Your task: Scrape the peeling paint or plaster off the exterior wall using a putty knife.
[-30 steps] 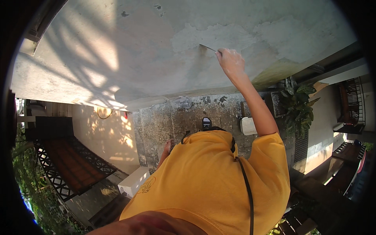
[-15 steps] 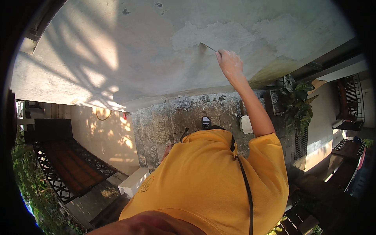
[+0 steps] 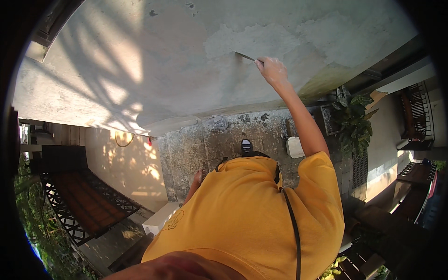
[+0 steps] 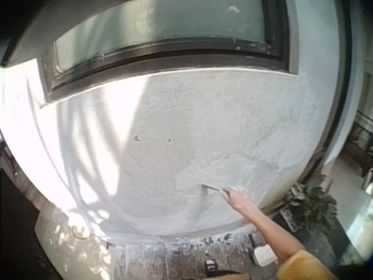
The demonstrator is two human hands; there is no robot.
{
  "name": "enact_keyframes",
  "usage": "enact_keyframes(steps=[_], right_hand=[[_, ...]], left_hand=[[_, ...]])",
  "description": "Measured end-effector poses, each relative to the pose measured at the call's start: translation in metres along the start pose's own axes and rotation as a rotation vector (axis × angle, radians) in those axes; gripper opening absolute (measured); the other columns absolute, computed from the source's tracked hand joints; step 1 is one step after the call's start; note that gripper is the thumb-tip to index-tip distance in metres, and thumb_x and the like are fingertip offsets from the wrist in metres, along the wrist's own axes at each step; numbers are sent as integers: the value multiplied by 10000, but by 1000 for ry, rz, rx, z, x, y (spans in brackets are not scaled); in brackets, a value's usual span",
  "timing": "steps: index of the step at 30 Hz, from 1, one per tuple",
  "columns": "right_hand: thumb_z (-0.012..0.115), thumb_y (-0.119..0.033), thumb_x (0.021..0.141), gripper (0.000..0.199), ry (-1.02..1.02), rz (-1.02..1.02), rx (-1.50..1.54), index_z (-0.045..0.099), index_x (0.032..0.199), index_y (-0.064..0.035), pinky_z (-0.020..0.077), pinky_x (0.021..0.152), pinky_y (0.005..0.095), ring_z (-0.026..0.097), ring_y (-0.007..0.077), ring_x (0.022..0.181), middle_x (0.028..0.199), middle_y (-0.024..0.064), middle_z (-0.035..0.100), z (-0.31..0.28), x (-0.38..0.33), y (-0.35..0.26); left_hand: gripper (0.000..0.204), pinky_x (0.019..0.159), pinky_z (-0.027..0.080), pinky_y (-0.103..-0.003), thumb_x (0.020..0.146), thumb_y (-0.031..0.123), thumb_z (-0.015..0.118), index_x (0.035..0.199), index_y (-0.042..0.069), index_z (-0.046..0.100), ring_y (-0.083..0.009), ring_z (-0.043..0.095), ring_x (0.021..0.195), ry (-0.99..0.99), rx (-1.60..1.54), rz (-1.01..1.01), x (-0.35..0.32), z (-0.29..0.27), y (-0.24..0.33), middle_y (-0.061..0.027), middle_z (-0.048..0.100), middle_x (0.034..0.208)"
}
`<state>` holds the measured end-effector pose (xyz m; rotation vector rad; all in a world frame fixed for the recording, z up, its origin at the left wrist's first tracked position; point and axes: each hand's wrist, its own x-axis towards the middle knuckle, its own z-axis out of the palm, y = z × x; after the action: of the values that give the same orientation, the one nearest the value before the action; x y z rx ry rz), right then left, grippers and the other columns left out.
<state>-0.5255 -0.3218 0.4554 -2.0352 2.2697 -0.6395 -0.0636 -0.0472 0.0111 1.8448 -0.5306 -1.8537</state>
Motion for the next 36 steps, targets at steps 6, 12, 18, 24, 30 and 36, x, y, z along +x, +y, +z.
enact_keyframes(steps=[6,12,18,24,30,36], right_hand=[[520,-381,891,314,4,-24,-42,687,981,-130,489,746,451,619,349,869,873,152,661,-1,1,4],[527,-375,887,304,-82,1,-36,694,980,-139,492,756,446,619,334,896,914,142,664,-12,1,-2],[544,-361,880,290,-105,-42,-11,687,998,-137,490,766,449,618,346,894,920,147,662,13,9,-17],[543,-335,881,269,-48,56,-51,689,967,-126,497,750,454,627,352,865,898,159,660,-19,3,-24],[543,-341,881,281,-89,22,-55,692,958,-116,499,745,441,626,353,857,884,164,660,-24,21,-21],[542,-342,884,288,-180,47,-26,688,973,-111,490,774,431,615,347,888,903,154,660,-26,20,-19]], left_hand=[[356,847,475,-339,935,275,447,1138,12,576,-230,595,997,30,58,-13,-15,6,14,-123,616,1084],[398,875,460,-354,937,297,432,1166,4,572,-245,592,1012,23,259,45,-36,4,10,-131,620,1095],[421,889,457,-362,944,300,412,1204,-1,553,-261,585,1028,-12,334,46,-29,2,-4,-146,600,1138],[435,886,461,-363,944,321,425,1235,15,532,-266,582,1033,44,64,33,-9,4,-15,-160,586,1158],[396,855,472,-364,917,296,474,1182,15,558,-253,593,970,44,33,-1,20,5,-34,-147,606,1085],[385,793,487,-328,926,315,447,1154,30,572,-218,607,923,32,4,16,8,33,39,-90,628,1031]])
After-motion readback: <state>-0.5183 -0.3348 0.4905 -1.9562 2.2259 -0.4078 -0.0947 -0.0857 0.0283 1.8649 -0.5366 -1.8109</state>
